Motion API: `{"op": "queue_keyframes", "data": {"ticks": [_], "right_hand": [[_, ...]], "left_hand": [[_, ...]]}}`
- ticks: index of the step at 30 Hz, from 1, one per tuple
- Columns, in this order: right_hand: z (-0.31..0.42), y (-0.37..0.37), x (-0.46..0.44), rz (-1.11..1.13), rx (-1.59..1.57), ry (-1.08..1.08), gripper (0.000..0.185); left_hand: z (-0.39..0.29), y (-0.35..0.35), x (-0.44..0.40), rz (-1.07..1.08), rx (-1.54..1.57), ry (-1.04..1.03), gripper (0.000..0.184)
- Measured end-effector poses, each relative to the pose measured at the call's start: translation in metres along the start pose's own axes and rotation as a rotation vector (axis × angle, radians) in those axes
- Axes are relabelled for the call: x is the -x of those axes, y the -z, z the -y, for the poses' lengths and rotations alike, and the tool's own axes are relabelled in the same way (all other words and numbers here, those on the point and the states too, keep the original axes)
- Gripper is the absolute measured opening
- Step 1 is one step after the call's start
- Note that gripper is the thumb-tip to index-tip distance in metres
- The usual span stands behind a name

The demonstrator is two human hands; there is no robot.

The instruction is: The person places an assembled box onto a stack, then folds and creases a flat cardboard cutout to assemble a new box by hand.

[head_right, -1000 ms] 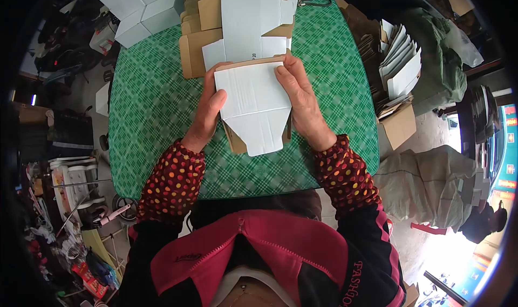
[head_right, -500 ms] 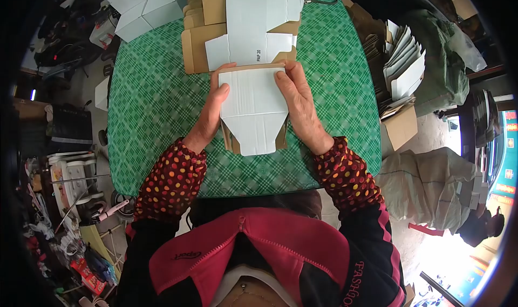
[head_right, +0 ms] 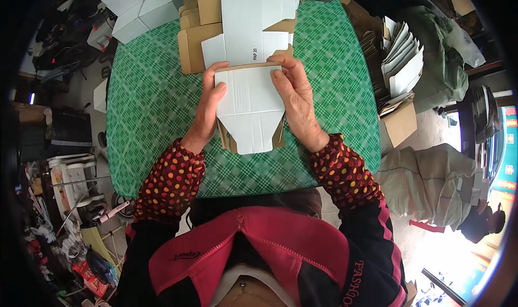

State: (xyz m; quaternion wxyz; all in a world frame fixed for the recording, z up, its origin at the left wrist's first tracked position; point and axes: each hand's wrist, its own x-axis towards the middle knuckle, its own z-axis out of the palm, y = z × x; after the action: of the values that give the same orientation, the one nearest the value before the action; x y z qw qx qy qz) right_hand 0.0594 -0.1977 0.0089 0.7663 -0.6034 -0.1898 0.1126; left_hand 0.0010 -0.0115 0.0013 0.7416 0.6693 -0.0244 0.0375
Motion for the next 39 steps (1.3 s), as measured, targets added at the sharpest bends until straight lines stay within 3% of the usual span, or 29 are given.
{"op": "queue_keyframes", "data": {"ticks": [9,24,29,33,39], "right_hand": [[-0.008,0.002,-0.003,-0.013,0.052,0.106,0.020],[-0.009,-0.004,-0.001,-0.020,-0.031,0.032,0.011],[0.001,-0.009,-0.002,-0.025,-0.079,-0.036,0.015],[0.009,0.003,-0.004,0.074,0.081,-0.291,0.028],[0.015,0.003,-0.004,0.078,0.318,-0.226,0.033]], "left_hand": [[0.001,0.001,0.002,-0.033,-0.067,-0.094,0.040],[-0.002,0.010,-0.001,-0.082,0.012,0.072,0.032],[-0.009,0.008,-0.003,-0.127,0.116,0.081,0.031],[-0.007,0.017,-0.005,-0.086,-0.013,0.218,0.034],[-0.008,0.015,-0.007,-0.074,-0.045,0.137,0.037]]}}
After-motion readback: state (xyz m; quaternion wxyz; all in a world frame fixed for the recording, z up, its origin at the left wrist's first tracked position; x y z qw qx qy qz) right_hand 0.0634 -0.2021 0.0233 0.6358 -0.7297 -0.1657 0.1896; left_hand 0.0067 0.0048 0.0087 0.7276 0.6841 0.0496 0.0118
